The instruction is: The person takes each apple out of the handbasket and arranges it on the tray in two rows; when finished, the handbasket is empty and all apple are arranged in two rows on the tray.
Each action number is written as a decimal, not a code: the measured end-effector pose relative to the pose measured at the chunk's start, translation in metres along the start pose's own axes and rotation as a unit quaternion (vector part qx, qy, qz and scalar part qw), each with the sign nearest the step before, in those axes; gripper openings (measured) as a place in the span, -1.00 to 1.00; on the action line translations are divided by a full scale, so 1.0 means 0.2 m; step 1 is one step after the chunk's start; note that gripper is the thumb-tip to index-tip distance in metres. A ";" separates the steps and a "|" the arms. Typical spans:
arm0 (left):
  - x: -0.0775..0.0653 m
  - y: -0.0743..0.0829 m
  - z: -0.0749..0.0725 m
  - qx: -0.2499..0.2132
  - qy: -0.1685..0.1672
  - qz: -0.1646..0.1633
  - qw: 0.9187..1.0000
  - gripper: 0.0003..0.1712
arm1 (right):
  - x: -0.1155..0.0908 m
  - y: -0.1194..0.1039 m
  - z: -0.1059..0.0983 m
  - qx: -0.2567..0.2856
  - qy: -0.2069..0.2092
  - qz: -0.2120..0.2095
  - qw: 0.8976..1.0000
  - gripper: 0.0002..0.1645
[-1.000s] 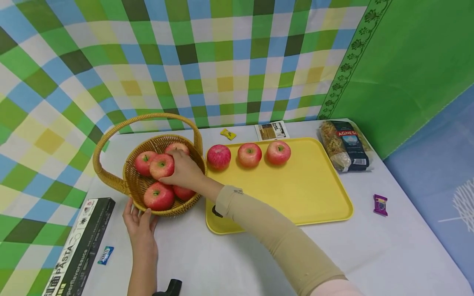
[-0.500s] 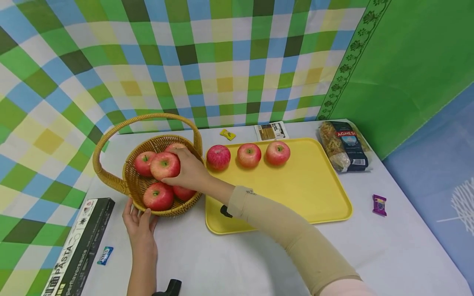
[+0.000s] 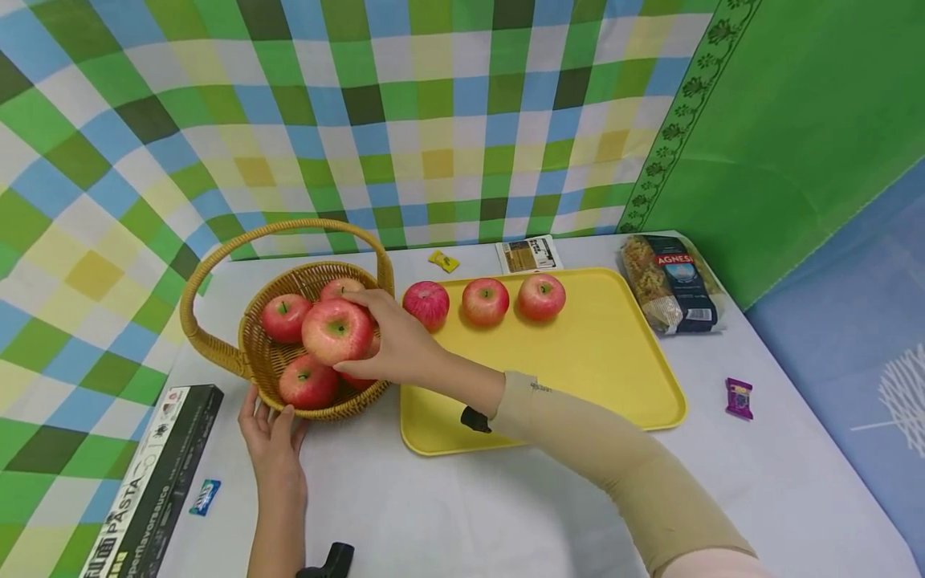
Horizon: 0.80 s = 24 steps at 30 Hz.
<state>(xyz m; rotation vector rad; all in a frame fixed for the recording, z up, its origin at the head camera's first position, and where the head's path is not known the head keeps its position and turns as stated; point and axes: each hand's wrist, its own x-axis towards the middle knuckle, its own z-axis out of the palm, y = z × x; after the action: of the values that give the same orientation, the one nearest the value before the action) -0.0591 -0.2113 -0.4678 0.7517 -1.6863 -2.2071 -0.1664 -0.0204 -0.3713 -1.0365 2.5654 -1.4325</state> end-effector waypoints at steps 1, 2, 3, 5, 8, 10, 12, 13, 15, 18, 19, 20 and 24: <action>0.00 0.00 0.00 -0.001 0.001 0.000 1.000 -0.27 | -0.02 -0.01 -0.02 0.003 0.001 -0.001 1.000 0.02; 0.00 0.00 0.00 0.000 -0.001 0.000 1.000 -0.27 | -0.04 -0.02 -0.04 0.005 0.003 -0.004 1.000 0.01; 0.00 0.00 0.00 0.000 -0.001 0.000 1.000 -0.27 | -0.06 -0.04 -0.06 0.008 0.006 -0.008 1.000 0.01; 0.00 0.00 0.00 0.001 -0.003 0.000 1.000 -0.27 | -0.11 -0.05 -0.11 0.017 0.017 -0.016 1.000 0.00; 0.00 0.00 0.01 0.009 -0.005 0.003 1.000 -0.27 | -0.17 -0.06 -0.18 0.032 0.045 -0.036 0.998 -0.01; 0.00 0.00 0.01 0.012 -0.003 0.004 1.000 -0.28 | -0.21 -0.06 -0.23 0.041 0.066 -0.051 0.996 -0.01; 0.00 0.00 0.01 0.017 0.000 0.005 1.000 -0.29 | -0.25 -0.05 -0.29 0.054 0.085 -0.065 0.993 -0.01; 0.00 0.00 0.01 0.018 0.001 0.005 1.000 -0.29 | -0.27 -0.05 -0.32 0.060 0.094 -0.068 0.991 -0.01; 0.00 0.00 0.00 0.013 0.005 0.002 1.000 -0.29 | -0.31 -0.03 -0.38 0.069 0.112 -0.075 0.989 0.00; -0.01 0.00 0.00 0.014 0.005 0.000 1.000 -0.29 | -0.37 0.00 -0.48 0.078 0.143 -0.071 0.984 0.02; -0.01 0.00 0.00 0.014 0.005 -0.001 1.000 -0.29 | -0.40 0.02 -0.52 0.072 0.156 -0.068 0.983 0.02; -0.01 -0.01 0.00 0.015 0.005 -0.002 1.000 -0.29 | -0.42 0.04 -0.55 0.065 0.168 -0.062 0.982 0.02; -0.01 0.00 0.00 0.009 0.007 -0.006 1.000 -0.29 | -0.51 0.12 -0.69 0.055 0.216 -0.022 0.974 0.00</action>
<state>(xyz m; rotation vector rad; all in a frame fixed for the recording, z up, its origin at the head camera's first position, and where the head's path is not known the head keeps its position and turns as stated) -0.0583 -0.2102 -0.4679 0.7813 -1.7030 -2.1918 -0.1456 0.1495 -0.3390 -0.8487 2.7041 -1.9810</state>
